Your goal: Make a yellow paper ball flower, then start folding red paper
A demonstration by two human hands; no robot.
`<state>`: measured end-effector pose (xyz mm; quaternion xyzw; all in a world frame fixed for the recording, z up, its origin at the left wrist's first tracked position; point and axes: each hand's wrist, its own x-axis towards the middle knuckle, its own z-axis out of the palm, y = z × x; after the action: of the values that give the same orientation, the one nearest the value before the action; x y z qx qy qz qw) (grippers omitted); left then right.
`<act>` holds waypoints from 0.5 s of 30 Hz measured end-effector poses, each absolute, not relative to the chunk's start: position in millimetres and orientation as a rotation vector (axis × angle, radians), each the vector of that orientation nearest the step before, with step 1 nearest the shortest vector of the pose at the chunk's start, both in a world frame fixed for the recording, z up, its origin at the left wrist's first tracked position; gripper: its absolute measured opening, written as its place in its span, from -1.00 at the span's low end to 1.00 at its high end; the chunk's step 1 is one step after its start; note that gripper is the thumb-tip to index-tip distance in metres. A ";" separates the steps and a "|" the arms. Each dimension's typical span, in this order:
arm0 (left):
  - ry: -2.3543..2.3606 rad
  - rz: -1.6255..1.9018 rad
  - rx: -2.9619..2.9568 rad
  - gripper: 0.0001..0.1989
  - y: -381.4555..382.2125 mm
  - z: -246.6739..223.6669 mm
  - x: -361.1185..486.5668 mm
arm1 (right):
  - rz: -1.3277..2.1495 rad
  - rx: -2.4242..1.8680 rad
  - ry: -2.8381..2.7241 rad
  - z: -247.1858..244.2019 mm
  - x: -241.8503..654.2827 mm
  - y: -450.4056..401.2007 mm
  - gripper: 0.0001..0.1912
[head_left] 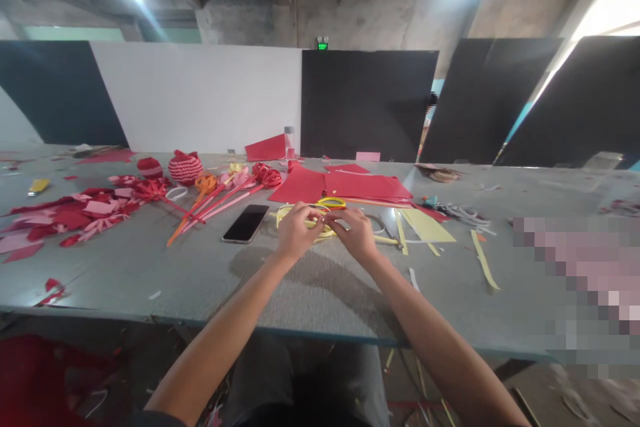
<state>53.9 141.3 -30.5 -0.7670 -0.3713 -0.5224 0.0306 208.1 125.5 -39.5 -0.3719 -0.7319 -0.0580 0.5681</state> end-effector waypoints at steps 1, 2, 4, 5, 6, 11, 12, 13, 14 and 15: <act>-1.145 -1.619 -2.372 -0.91 141.5 -30.2 53.4 | -0.140 -0.865 -1.716 -39.6 208.5 125.9 -0.91; -1.145 -1.629 -2.380 -0.90 141.7 -30.1 53.1 | -0.143 -0.860 -1.710 -39.7 208.9 126.3 -0.91; -1.145 -1.650 -2.395 -0.88 142.1 -30.0 52.9 | -0.144 -0.859 -1.692 -40.2 209.4 126.7 -0.90; -1.145 -1.661 -2.400 -0.88 142.3 -30.1 52.8 | -0.142 -0.861 -1.681 -40.4 209.5 126.7 -0.90; -1.145 -1.671 -2.407 -0.88 142.5 -30.1 52.8 | -0.138 -0.864 -1.673 -40.4 209.6 126.6 -0.89; -1.152 -1.715 -2.430 -0.91 144.5 -28.1 49.8 | -0.069 -0.862 -1.699 -38.1 210.3 125.2 -0.89; -1.156 -1.725 -2.429 -0.92 145.1 -27.3 48.7 | -0.048 -0.862 -1.713 -37.3 210.8 125.2 -0.89; -1.160 -1.734 -2.429 -0.92 145.7 -26.4 47.6 | -0.028 -0.865 -1.722 -36.5 211.4 125.3 -0.89; -1.161 -1.738 -2.433 -0.93 146.2 -25.6 46.7 | -0.009 -0.871 -1.726 -35.7 211.9 125.5 -0.89; -1.161 -1.739 -2.441 -0.93 146.6 -24.9 45.9 | 0.009 -0.881 -1.724 -35.0 212.4 125.8 -0.89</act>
<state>45.9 146.6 -24.9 -0.7590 -0.3610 -0.5406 -0.0364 212.4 125.8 -35.0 -0.3750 -0.7334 0.0040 0.5669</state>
